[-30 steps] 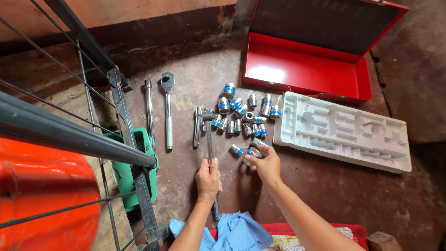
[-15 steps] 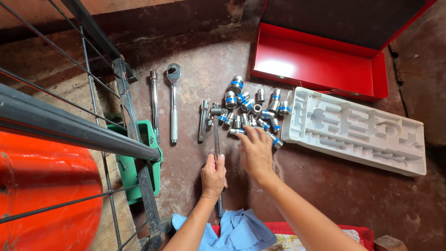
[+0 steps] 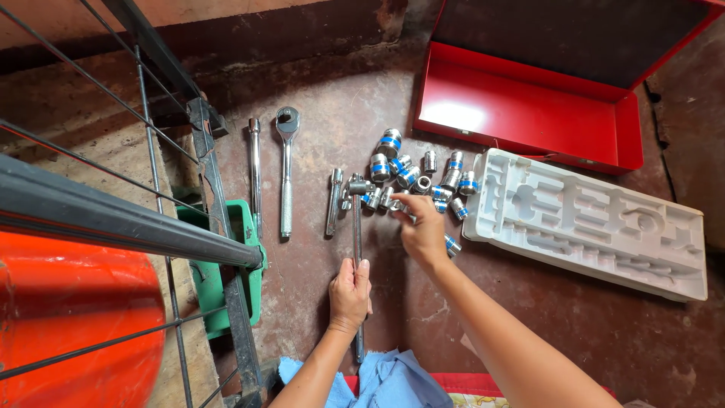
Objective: The person wipes socket wrench sockets with a blue cloth, then picks up a ratchet and extension bar to attach various sockets, testing fit and removing them. The person handles sockets, a ratchet, and an extension bar on the floor next to an open red toolbox and a white plastic tray.
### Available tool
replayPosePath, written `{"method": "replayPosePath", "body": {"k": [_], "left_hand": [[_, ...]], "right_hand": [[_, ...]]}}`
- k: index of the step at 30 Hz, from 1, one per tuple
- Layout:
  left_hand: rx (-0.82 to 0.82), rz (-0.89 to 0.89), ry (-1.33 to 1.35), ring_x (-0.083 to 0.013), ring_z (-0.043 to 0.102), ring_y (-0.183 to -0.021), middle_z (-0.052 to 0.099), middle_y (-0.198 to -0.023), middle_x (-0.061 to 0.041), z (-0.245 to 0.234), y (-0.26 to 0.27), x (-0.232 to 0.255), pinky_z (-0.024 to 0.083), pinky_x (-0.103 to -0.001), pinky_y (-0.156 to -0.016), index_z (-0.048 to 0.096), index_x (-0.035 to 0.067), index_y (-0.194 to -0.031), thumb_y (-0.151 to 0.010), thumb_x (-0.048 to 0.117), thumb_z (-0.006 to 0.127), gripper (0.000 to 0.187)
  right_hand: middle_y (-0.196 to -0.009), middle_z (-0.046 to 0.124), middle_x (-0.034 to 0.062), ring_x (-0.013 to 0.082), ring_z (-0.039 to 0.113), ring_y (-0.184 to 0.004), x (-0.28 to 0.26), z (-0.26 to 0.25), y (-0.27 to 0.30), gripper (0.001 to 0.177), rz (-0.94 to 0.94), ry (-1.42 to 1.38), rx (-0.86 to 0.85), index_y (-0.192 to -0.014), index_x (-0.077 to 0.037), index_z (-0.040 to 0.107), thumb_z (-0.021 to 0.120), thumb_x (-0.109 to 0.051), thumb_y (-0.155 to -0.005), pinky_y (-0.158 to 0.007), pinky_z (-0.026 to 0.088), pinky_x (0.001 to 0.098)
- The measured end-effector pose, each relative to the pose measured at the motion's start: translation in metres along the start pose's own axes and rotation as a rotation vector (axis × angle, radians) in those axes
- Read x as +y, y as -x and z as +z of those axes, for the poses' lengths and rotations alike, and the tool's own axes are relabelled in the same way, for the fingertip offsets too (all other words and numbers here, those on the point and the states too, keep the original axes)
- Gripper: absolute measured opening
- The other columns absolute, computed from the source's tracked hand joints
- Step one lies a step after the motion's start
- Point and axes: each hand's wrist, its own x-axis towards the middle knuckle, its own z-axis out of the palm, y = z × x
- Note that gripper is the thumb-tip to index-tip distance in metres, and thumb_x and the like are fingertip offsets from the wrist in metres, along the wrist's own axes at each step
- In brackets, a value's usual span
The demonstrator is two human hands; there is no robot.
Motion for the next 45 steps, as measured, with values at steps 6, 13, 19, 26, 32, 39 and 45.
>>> {"method": "replayPosePath", "body": {"k": [6, 13, 19, 26, 32, 39, 45], "left_hand": [[-0.002, 0.018, 0.015, -0.0133, 0.051, -0.033, 0.052, -0.052, -0.003, 0.001, 0.001, -0.002, 0.043, -0.031, -0.030, 0.048, 0.007, -0.082, -0.103, 0.029, 0.055, 0.032], [-0.005, 0.035, -0.027, -0.0128, 0.052, -0.033, 0.054, -0.051, -0.003, 0.001, 0.003, 0.000, 0.043, -0.030, -0.031, 0.050, 0.007, -0.084, -0.103, 0.029, 0.055, 0.030], [-0.008, 0.016, -0.085, -0.0128, 0.053, -0.033, 0.054, -0.050, -0.001, 0.002, 0.004, 0.003, 0.044, -0.031, -0.032, 0.053, 0.008, -0.084, -0.102, 0.031, 0.056, 0.029], [-0.076, 0.015, -0.117, -0.0122, 0.052, -0.035, 0.053, -0.049, -0.001, 0.001, 0.004, 0.004, 0.043, -0.031, -0.036, 0.054, 0.010, -0.084, -0.102, 0.031, 0.057, 0.029], [-0.048, 0.129, -0.233, -0.0139, 0.058, -0.042, 0.057, -0.051, -0.003, 0.001, 0.002, -0.002, 0.048, -0.033, -0.044, 0.055, 0.009, -0.082, -0.102, 0.031, 0.058, 0.030], [-0.049, 0.155, -0.264, -0.0149, 0.061, -0.047, 0.059, -0.054, -0.004, 0.002, 0.002, -0.006, 0.050, -0.034, -0.049, 0.059, 0.009, -0.084, -0.101, 0.032, 0.060, 0.028], [-0.047, 0.183, -0.266, -0.0140, 0.062, -0.049, 0.060, -0.055, -0.003, 0.002, 0.002, -0.005, 0.051, -0.033, -0.050, 0.059, 0.009, -0.084, -0.101, 0.033, 0.060, 0.029]], "right_hand": [[-0.098, 0.076, 0.0020, 0.0097, 0.069, -0.083, 0.006, -0.007, 0.001, 0.033, 0.020, -0.125, -0.003, -0.113, -0.015, 0.076, 0.080, -0.003, -0.083, -0.075, 0.056, 0.0255], [-0.095, 0.073, 0.0040, 0.0151, 0.068, -0.082, 0.005, -0.007, -0.003, 0.031, -0.047, 0.000, 0.014, -0.111, -0.013, 0.076, 0.081, -0.006, -0.081, -0.075, 0.055, 0.0294], [-0.099, 0.070, 0.0076, 0.0263, 0.068, -0.089, 0.006, -0.010, -0.009, 0.029, -0.167, 0.194, 0.041, -0.107, -0.009, 0.073, 0.083, -0.012, -0.080, -0.079, 0.054, 0.0362], [-0.107, 0.069, 0.0066, 0.0258, 0.071, -0.091, -0.007, -0.016, -0.019, 0.027, -0.104, 0.170, -0.035, -0.109, -0.011, 0.075, 0.080, -0.011, -0.083, -0.078, 0.056, 0.0355], [-0.112, 0.068, 0.0071, 0.0259, 0.071, -0.093, -0.011, -0.025, -0.026, 0.024, -0.125, 0.209, -0.036, -0.109, -0.011, 0.075, 0.078, -0.007, -0.085, -0.079, 0.057, 0.0363], [-0.116, 0.069, 0.0064, 0.0241, 0.071, -0.099, 0.001, -0.033, -0.036, 0.028, -0.238, 0.225, -0.026, -0.109, -0.011, 0.075, 0.076, -0.001, -0.084, -0.082, 0.058, 0.0342], [-0.104, 0.074, 0.0167, 0.0254, 0.076, -0.094, 0.023, -0.025, -0.053, 0.015, 0.493, -0.908, -0.089, -0.112, 0.000, 0.061, 0.062, -0.008, -0.099, -0.082, 0.061, 0.0383]]}}
